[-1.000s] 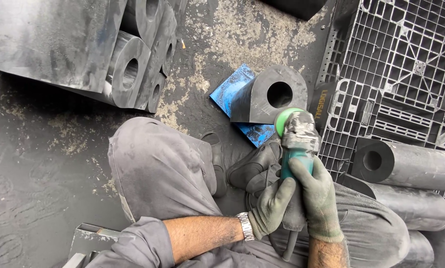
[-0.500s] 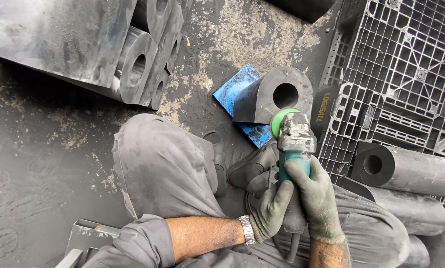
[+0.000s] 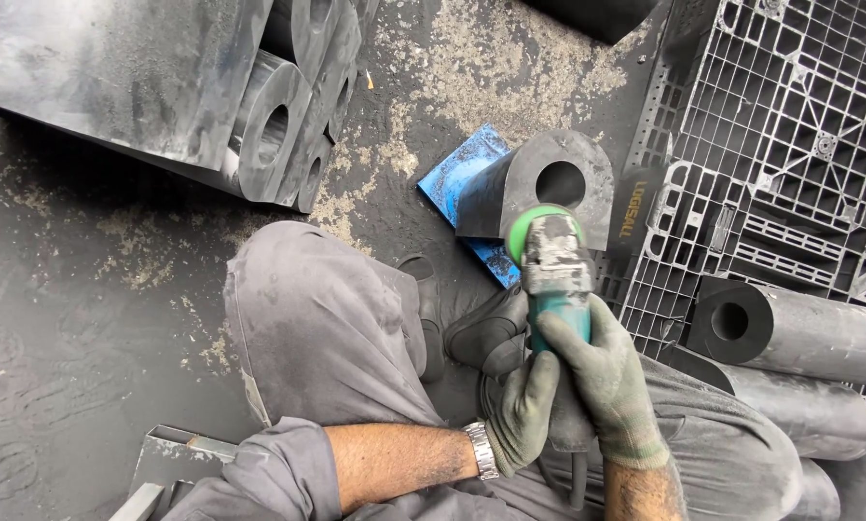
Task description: Grinding and smoothing the edges of industrial rubber blocks using a handheld angle grinder.
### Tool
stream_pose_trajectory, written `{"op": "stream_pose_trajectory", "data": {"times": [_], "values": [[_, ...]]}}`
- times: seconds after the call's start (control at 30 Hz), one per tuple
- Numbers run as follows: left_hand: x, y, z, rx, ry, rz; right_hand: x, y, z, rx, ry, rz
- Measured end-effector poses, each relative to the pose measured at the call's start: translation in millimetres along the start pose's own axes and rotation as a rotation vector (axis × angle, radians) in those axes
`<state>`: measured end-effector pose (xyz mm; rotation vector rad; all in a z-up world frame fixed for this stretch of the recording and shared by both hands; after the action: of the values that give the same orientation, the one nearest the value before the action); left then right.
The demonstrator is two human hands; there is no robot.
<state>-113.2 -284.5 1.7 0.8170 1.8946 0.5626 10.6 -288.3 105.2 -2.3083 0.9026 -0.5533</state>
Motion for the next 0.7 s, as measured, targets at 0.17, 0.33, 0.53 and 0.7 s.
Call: {"op": "stream_pose_trajectory", "data": {"times": [0.17, 0.33, 0.53, 0.7], "values": [[0.5, -3.7, -0.4, -0.007, 0.021, -0.054, 1.2, 1.4, -1.8, -0.01, -0.007, -0.006], [-1.8, -2.0, 0.5, 0.026, -0.074, -0.073, 3.4, 3.8, -2.0, -0.058, 0.039, 0.071], [0.4, 28.5, 2.8, -0.085, 0.002, -0.047, -1.8, -5.6, 3.5, 0.006, -0.032, 0.002], [-2.8, 0.4, 3.4, 0.048, -0.068, -0.079, 2.2, -0.3, -3.3, -0.076, 0.042, 0.128]]}}
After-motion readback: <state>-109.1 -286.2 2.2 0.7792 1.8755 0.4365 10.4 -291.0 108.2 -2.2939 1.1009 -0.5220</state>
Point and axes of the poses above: each hand's wrist, its own z-axis towards the middle knuckle, its own x-axis out of the back of the hand, y = z × x, the point moved 3 cm from there along z, towards the middle knuckle, and after that the axes turned 13 degrees about -y, right-handed, at the moved point
